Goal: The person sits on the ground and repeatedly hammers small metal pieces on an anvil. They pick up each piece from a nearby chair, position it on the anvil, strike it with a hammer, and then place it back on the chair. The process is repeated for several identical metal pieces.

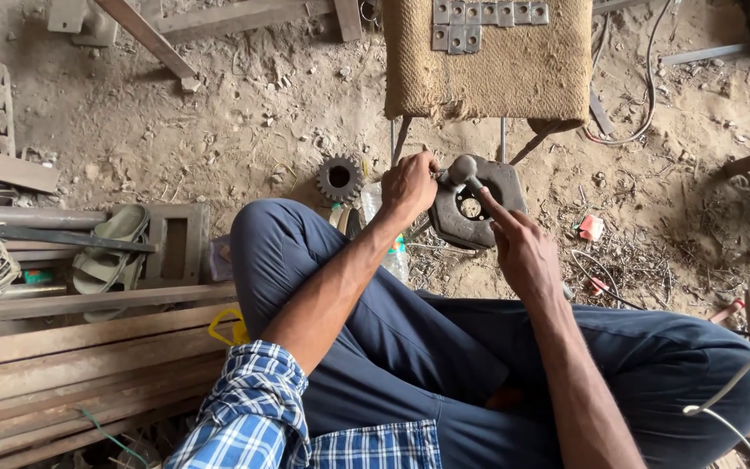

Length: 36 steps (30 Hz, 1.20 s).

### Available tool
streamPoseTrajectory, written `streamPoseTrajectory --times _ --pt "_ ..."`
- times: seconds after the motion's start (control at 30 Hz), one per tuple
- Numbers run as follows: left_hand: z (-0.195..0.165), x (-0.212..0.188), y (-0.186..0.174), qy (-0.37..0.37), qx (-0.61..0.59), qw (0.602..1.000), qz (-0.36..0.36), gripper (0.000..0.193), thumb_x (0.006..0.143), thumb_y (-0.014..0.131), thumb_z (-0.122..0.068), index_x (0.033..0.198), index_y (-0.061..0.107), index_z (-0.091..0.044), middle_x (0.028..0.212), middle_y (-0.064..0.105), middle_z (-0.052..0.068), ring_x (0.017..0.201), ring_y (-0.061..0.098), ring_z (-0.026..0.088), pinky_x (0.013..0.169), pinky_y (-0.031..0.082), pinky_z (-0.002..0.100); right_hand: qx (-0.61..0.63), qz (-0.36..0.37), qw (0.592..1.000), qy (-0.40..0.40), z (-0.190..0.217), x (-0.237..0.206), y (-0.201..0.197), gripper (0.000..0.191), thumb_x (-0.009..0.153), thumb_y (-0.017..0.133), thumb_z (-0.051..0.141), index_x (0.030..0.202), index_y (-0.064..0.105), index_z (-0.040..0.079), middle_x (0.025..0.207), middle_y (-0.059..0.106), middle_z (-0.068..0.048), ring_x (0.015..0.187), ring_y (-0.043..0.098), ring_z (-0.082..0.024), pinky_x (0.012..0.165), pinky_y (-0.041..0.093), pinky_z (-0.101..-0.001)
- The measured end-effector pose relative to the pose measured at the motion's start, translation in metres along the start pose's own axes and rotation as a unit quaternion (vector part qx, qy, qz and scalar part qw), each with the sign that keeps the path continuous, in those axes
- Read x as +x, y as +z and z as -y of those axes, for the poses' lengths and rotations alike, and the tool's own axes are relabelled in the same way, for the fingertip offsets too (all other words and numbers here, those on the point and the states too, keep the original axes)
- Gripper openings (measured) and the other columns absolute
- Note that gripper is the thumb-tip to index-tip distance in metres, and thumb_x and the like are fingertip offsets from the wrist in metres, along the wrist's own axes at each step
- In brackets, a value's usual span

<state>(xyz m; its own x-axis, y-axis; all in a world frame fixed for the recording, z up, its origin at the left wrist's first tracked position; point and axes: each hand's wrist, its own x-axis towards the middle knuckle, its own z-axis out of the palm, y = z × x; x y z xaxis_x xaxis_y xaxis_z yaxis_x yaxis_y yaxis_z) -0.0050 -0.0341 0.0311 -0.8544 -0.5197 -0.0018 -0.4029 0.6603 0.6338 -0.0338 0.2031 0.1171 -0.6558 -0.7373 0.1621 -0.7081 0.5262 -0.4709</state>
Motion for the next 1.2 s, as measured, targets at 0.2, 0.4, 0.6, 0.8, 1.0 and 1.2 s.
streamPoseTrajectory --times 0.2,0.4,0.6,0.8,1.0,1.2 --pt "0.006 -0.002 0.003 0.005 0.006 1.000 0.008 0.017 0.092 0.062 -0.002 0.109 0.064 -0.005 0.086 0.072 0.010 0.059 0.060 0.017 0.046 0.045 0.033 -0.009 0.060 0.996 0.060 0.008 0.003 -0.009 0.057 0.103 0.057 0.019 0.157 0.045 0.035 0.087 0.069 -0.016 0.059 0.061 -0.024 0.049 0.050 -0.0415" --pt "0.003 -0.006 -0.009 -0.014 0.011 1.000 0.011 0.021 0.092 0.061 -0.002 0.112 0.065 -0.007 0.091 0.072 0.010 0.057 0.055 0.013 0.042 0.042 0.031 0.023 0.005 1.000 0.015 0.008 -0.002 -0.010 0.058 0.105 0.056 0.014 0.158 0.044 0.033 0.077 0.060 -0.013 0.057 0.052 -0.024 0.051 0.043 -0.0437" --pt "0.011 -0.001 -0.007 -0.025 -0.010 1.000 -0.007 0.018 0.094 0.061 -0.001 0.111 0.063 -0.009 0.097 0.073 0.011 0.066 0.059 0.016 0.048 0.043 0.031 0.043 -0.002 0.999 -0.002 0.024 -0.005 -0.013 0.056 0.106 0.056 0.014 0.157 0.047 0.033 0.077 0.059 -0.014 0.057 0.052 -0.026 0.053 0.043 -0.0435" --pt "0.014 -0.004 0.003 -0.001 -0.016 1.000 -0.016 0.025 0.085 0.070 -0.002 0.107 0.061 -0.009 0.092 0.072 0.011 0.069 0.063 0.018 0.053 0.047 0.035 0.054 0.053 0.997 0.032 0.031 -0.001 -0.019 0.056 0.103 0.058 0.017 0.155 0.048 0.036 0.086 0.067 -0.017 0.062 0.061 -0.028 0.055 0.048 -0.0419" --pt "0.011 -0.012 0.005 -0.018 -0.011 0.999 0.032 0.020 0.089 0.073 -0.008 0.104 0.061 -0.009 0.089 0.072 0.007 0.069 0.064 0.018 0.057 0.051 0.036 0.067 0.045 0.996 0.028 0.017 -0.008 -0.010 0.052 0.106 0.056 0.022 0.156 0.049 0.034 0.081 0.066 -0.015 0.056 0.055 -0.023 0.050 0.043 -0.0401" --pt "0.008 0.003 -0.001 -0.057 -0.099 0.993 -0.018 0.010 0.091 0.072 -0.012 0.094 0.063 -0.008 0.088 0.071 0.006 0.067 0.065 0.015 0.057 0.053 0.031 0.013 0.046 0.995 0.089 -0.004 -0.005 -0.007 0.051 0.105 0.058 0.031 0.155 0.049 0.031 0.082 0.070 -0.012 0.043 0.044 -0.015 0.037 0.038 -0.0347"
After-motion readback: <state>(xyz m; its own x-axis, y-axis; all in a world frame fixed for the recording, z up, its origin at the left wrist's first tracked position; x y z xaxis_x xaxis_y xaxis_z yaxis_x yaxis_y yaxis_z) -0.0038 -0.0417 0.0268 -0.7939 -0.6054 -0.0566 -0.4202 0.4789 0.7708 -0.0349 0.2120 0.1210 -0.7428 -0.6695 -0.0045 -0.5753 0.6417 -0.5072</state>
